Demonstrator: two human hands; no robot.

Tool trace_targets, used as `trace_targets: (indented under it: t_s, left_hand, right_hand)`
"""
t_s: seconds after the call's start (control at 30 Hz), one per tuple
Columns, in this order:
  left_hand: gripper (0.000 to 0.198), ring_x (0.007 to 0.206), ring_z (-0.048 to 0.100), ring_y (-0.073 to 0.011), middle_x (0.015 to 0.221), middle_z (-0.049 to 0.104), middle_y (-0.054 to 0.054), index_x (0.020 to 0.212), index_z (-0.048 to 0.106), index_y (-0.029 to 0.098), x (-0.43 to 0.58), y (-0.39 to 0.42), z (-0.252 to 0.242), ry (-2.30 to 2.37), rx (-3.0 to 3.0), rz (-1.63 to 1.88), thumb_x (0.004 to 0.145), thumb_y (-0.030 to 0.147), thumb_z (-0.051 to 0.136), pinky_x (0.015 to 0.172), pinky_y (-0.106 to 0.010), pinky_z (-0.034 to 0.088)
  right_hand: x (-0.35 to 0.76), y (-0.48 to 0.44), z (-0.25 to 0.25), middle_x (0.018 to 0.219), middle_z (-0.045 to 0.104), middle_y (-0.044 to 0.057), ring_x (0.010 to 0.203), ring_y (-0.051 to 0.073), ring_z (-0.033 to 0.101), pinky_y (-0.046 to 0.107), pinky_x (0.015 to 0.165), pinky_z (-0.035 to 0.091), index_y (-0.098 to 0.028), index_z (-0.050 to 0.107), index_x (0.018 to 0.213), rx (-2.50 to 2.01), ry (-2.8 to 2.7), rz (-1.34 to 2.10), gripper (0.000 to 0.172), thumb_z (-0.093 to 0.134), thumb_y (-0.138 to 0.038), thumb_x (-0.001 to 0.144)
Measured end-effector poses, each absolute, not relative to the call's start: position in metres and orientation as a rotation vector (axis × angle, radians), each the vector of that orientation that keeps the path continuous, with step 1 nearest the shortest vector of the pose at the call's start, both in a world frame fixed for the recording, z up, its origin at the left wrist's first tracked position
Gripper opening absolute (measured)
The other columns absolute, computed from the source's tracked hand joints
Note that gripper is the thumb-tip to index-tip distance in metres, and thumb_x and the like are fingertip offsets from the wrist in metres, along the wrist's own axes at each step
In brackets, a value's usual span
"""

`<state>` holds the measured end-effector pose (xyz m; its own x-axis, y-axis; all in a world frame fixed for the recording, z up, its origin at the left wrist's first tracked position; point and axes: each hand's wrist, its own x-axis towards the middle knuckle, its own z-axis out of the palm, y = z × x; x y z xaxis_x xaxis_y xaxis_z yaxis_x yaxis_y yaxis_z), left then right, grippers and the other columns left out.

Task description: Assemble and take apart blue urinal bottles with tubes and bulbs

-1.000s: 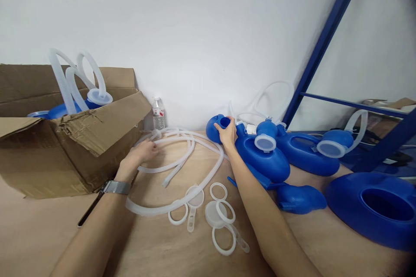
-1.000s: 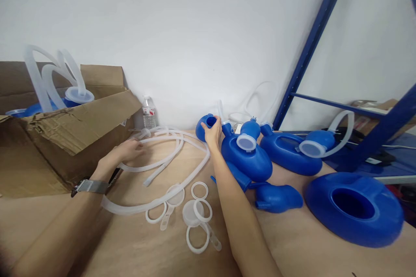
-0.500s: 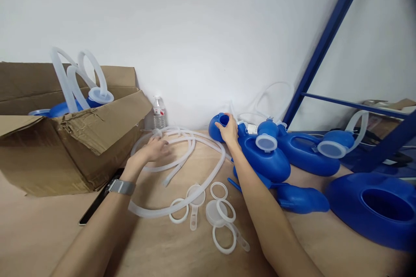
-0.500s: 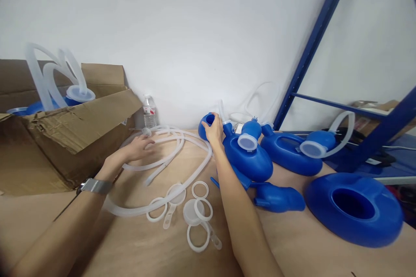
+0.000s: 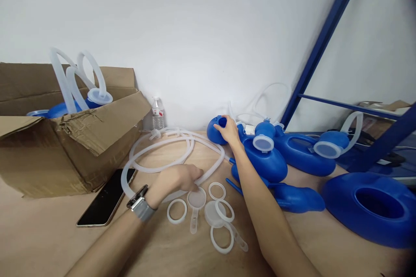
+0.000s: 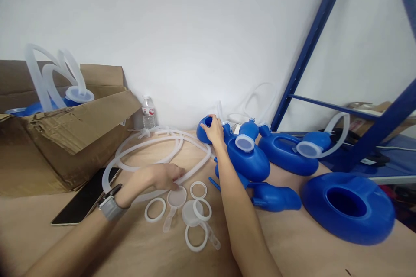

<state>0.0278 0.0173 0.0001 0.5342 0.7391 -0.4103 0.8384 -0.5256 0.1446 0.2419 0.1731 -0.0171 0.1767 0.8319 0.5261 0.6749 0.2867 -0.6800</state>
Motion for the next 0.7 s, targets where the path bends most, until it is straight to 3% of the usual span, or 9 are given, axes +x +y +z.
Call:
trace_targets:
  t_s: [0.17, 0.3, 0.5, 0.7]
  left_hand:
    - [0.038, 0.104, 0.070, -0.0287, 0.121, 0.073, -0.011, 0.120, 0.068, 0.021, -0.022, 0.028, 0.038, 1.476, 2.451, -0.341, 0.083, 0.023, 0.058, 0.086, -0.034, 0.052]
    - [0.036, 0.106, 0.069, -0.0266, 0.124, 0.073, -0.009, 0.122, 0.068, 0.022, -0.049, 0.034, 0.052, 1.662, 2.412, -0.168, 0.089, 0.030, 0.058, 0.086, -0.030, 0.051]
    - [0.044, 0.111, 0.068, -0.0314, 0.125, 0.073, -0.015, 0.133, 0.064, 0.021, -0.048, 0.058, 0.013, 1.785, 2.399, -0.051, 0.090, 0.027, 0.054, 0.089, -0.036, 0.051]
    - [0.039, 0.106, 0.071, -0.0258, 0.121, 0.076, -0.011, 0.120, 0.072, 0.020, -0.053, 0.073, -0.015, 1.673, 2.308, -0.149, 0.086, 0.034, 0.060, 0.088, -0.030, 0.052]
  right_hand:
    - [0.251, 0.174, -0.009, 0.123, 0.070, 0.012, 0.118, 0.032, 0.063, 0.050, 0.107, 0.046, -0.021, 0.062, 0.127, -1.342, -1.414, 0.204, 0.056, 0.077, -0.049, 0.081]
    - [0.252, 0.170, 0.001, 0.121, 0.071, 0.011, 0.116, 0.031, 0.064, 0.048, 0.105, 0.048, -0.021, 0.063, 0.129, -1.230, -1.349, 0.213, 0.058, 0.073, -0.054, 0.083]
    - [0.242, 0.162, 0.016, 0.128, 0.069, 0.013, 0.119, 0.031, 0.063, 0.047, 0.106, 0.048, -0.020, 0.062, 0.131, -1.126, -1.355, 0.122, 0.060, 0.076, -0.053, 0.083]
    - [0.242, 0.165, 0.006, 0.121, 0.071, 0.012, 0.115, 0.031, 0.065, 0.047, 0.104, 0.049, -0.021, 0.063, 0.128, -1.216, -1.364, 0.203, 0.058, 0.075, -0.053, 0.082]
